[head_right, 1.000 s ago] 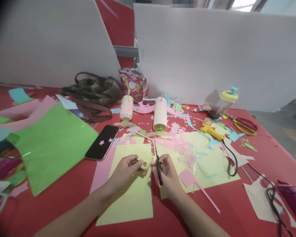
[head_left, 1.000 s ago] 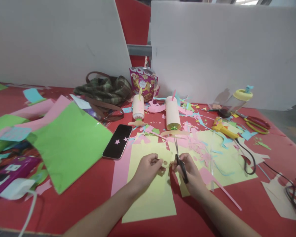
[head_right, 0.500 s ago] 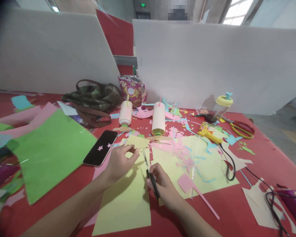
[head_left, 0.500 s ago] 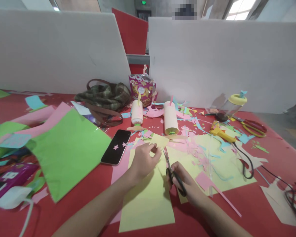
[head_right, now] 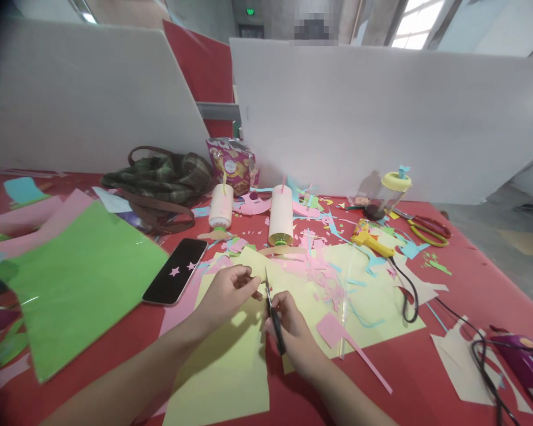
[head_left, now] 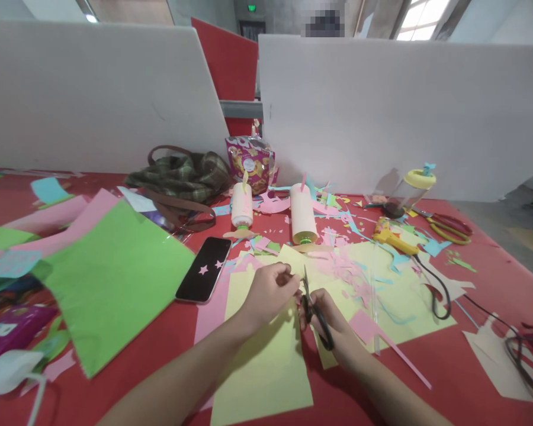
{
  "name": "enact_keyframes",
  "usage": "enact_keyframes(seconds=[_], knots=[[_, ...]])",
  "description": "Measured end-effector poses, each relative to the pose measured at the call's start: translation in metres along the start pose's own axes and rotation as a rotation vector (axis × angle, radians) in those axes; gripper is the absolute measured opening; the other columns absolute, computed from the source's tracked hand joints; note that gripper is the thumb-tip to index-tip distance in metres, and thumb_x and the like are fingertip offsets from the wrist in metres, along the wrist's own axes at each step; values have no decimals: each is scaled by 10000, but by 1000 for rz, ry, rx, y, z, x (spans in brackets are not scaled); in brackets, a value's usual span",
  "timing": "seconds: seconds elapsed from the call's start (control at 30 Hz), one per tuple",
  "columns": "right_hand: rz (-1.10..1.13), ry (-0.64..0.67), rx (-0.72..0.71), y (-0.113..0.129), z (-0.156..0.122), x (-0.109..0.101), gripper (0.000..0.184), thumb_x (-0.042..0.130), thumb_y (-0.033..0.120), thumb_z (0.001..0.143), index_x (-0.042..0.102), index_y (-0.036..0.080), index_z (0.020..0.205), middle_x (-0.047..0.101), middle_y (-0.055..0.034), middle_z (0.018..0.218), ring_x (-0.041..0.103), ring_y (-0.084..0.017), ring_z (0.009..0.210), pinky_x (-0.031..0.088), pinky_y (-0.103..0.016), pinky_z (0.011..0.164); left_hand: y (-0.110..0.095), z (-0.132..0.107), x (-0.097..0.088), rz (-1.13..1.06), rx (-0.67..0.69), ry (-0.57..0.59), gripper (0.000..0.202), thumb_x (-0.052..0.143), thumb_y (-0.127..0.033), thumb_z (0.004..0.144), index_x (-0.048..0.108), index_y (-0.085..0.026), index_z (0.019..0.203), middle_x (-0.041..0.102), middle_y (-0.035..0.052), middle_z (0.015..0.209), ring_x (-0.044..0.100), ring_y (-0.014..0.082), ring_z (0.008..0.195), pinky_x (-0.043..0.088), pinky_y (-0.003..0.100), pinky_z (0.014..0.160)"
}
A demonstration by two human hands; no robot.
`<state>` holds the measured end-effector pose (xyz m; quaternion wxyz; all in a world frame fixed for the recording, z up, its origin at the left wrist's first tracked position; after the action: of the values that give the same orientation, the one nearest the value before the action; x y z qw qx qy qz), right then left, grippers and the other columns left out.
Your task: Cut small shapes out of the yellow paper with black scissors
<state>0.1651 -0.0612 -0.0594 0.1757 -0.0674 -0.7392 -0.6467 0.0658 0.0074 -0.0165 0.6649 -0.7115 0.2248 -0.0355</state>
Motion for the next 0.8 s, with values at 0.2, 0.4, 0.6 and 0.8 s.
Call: enact_keyframes(seconds=[0.2,0.4,0.6,0.8], knots=[[-8,10,-28,5,0,2,249,526,442,709,385,247,774,430,24,700,424,-134,659,348,-274,613,6,-2,6,-19,-32,2,240,456,-252,687,326,-176,501,448,-46,461,580,146,514,361,204,479],[-16,-35,15,5,-1,2,255,559,422,687,385,242,735,439,20,683,421,-124,594,337,-231,503,9,-3,7,-84,-41,-7,244,456,-247,690,320,-176,501,423,-56,455,583,140,514,368,199,481],[7,-36,21,0,1,1,265,564,419,683,374,244,743,457,16,677,438,-123,583,322,-221,467,8,-2,6,-81,-44,17,243,460,-244,688,321,-176,501,420,-57,456,580,139,509,370,194,465],[24,-39,34,-4,1,0,284,564,428,681,356,245,746,468,23,690,449,-113,556,323,-229,474,4,1,1,-53,-24,60,246,478,-231,674,323,-175,492,408,-61,437,577,133,492,346,181,445]])
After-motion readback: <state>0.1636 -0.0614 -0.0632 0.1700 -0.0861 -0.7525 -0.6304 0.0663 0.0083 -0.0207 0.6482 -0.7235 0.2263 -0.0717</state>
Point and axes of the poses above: each hand's wrist, its own z-axis towards the middle knuckle, its own x-axis out of the palm, y = z × x, the point moved 5 cm from there along z, towards the middle knuckle
